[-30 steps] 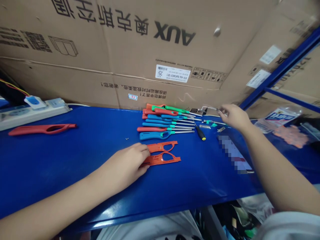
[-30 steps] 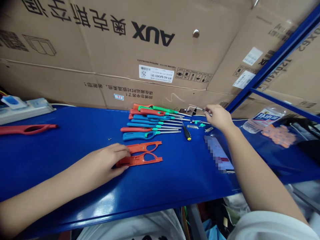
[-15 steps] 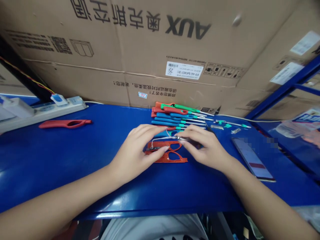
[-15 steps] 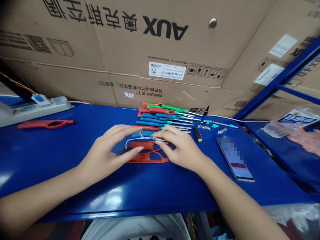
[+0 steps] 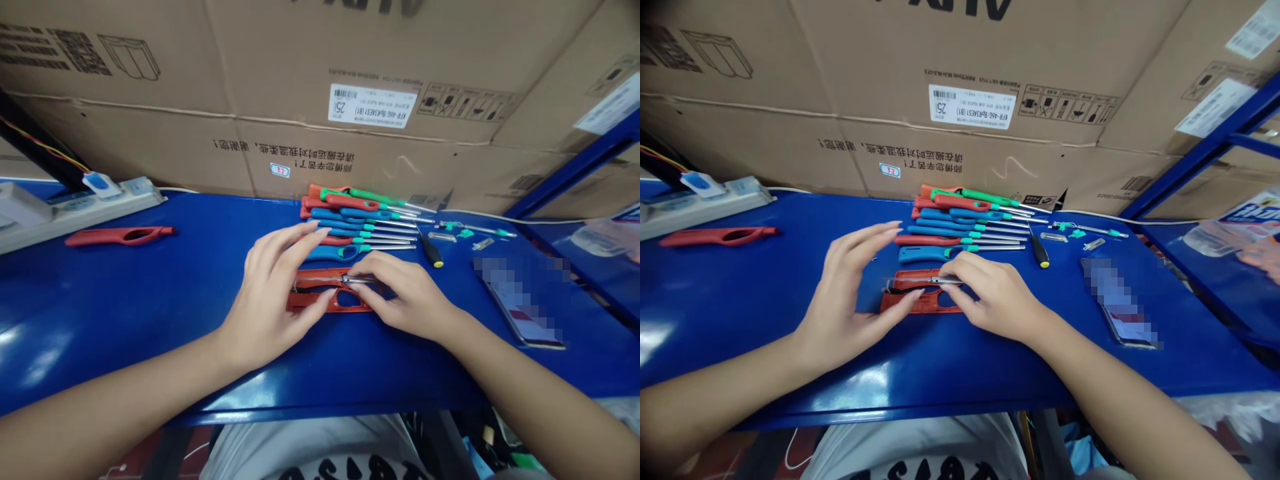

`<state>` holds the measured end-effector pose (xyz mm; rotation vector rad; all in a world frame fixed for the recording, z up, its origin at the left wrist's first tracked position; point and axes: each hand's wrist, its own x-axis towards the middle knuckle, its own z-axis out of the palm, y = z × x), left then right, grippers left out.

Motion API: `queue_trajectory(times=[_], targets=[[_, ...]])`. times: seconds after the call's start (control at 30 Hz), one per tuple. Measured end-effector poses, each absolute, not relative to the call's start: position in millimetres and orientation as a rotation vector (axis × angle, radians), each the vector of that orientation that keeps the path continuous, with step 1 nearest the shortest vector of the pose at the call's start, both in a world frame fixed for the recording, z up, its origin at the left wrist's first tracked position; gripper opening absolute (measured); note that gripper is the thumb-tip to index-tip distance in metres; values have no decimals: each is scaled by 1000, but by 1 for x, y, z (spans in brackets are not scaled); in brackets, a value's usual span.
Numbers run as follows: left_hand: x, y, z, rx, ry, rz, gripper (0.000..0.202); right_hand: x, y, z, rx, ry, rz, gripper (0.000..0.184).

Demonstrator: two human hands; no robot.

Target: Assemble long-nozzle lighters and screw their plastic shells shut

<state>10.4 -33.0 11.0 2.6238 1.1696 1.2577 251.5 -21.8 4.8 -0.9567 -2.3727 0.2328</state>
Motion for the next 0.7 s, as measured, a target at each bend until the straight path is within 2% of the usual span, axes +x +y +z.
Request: queue_trajectory(times=[0.07, 0.2, 0.27, 0.7], targets=[[10, -32, 10, 2664, 1190, 1234, 62, 252, -22, 4, -955, -2379, 236, 10], [9, -27, 5, 2725, 1158, 1147, 29, 251, -24, 4, -949, -2392, 228, 12], [9, -25, 3, 2711, 1134, 1137, 21, 249, -25, 4, -932, -2398, 214, 13], [9, -32, 7, 2627, 1003, 1238, 12, 244, -29, 2, -765, -2401, 151, 12]])
